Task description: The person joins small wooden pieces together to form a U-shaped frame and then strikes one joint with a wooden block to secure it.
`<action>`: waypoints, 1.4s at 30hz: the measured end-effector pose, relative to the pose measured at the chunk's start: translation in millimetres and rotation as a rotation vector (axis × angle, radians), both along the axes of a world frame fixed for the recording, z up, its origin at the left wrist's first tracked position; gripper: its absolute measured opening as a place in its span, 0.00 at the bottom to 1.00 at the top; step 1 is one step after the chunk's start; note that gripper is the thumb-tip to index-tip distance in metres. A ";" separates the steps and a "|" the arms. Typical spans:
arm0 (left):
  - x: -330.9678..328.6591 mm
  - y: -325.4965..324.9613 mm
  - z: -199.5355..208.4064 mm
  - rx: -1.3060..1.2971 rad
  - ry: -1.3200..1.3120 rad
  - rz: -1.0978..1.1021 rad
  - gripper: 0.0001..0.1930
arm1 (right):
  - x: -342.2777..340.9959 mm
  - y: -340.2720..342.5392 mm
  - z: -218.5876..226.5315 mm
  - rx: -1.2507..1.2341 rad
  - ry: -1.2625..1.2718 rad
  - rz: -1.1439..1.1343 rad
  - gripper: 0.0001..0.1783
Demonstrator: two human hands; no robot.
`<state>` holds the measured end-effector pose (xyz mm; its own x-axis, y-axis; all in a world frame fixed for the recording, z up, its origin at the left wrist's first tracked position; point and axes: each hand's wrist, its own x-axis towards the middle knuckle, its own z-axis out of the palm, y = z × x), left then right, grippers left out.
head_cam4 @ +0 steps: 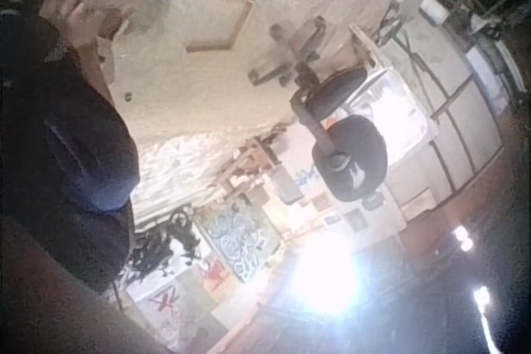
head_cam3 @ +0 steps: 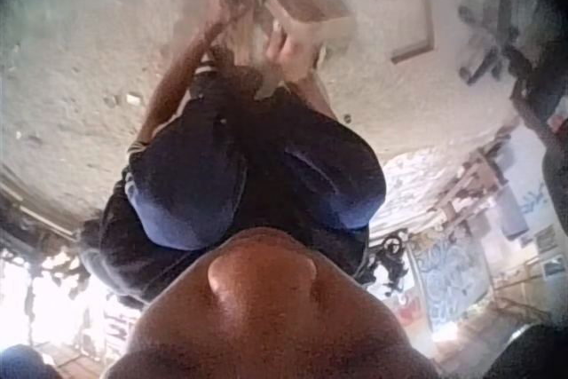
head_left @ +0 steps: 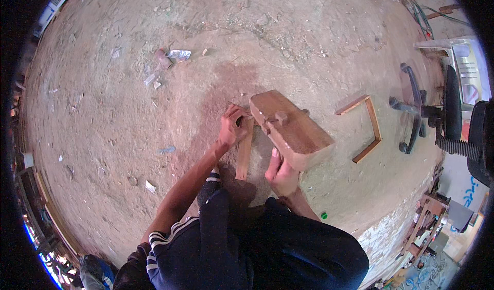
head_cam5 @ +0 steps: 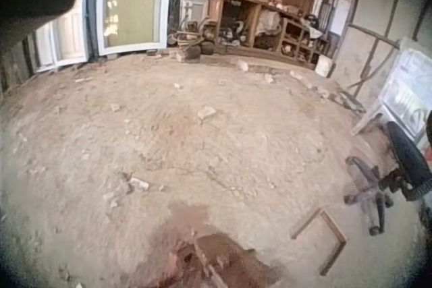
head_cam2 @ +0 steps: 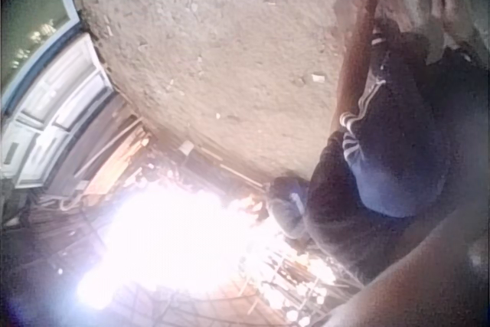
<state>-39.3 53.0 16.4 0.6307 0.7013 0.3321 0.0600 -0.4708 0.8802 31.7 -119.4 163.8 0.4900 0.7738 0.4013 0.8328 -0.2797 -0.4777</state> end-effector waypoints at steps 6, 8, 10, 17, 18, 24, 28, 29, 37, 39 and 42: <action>-5.3 6.5 0.7 0.020 0.009 -0.041 0.11 | -2.4 9.9 -8.3 -0.389 0.346 -0.081 0.15; -3.4 5.7 1.0 0.003 -0.010 -0.058 0.11 | -1.4 2.3 -10.4 -0.296 0.324 -0.093 0.16; -2.6 3.6 -3.4 0.005 -0.030 -0.039 0.11 | 1.2 -1.2 -10.8 -0.206 0.301 -0.107 0.17; -3.4 5.3 -10.4 0.001 0.010 -0.045 0.11 | -1.5 7.6 -8.7 -0.263 0.089 0.047 0.22; -5.9 5.2 -10.7 0.001 0.015 -0.044 0.11 | -5.4 11.4 -5.0 -0.574 0.258 -0.038 0.21; -6.3 5.0 -3.9 -0.018 0.024 -0.057 0.11 | 7.4 -2.4 -7.4 -0.139 0.307 -0.073 0.22; -3.2 3.3 -9.7 0.037 -0.008 -0.024 0.11 | 10.2 2.0 -10.6 0.005 -0.025 0.023 0.20; -0.8 2.2 -10.0 0.042 0.001 -0.013 0.11 | 9.9 2.7 -25.7 0.043 -0.079 0.075 0.19; 0.5 5.6 -3.6 0.041 -0.013 -0.027 0.12 | -1.7 -0.6 -21.5 -0.108 0.253 -0.078 0.13; -2.2 4.2 -4.3 0.045 -0.044 -0.013 0.12 | 0.6 -1.2 -10.0 -0.082 0.218 -0.016 0.11; -2.2 3.3 -2.5 0.029 0.051 -0.025 0.12 | 4.5 1.3 -2.9 -0.025 0.133 0.098 0.08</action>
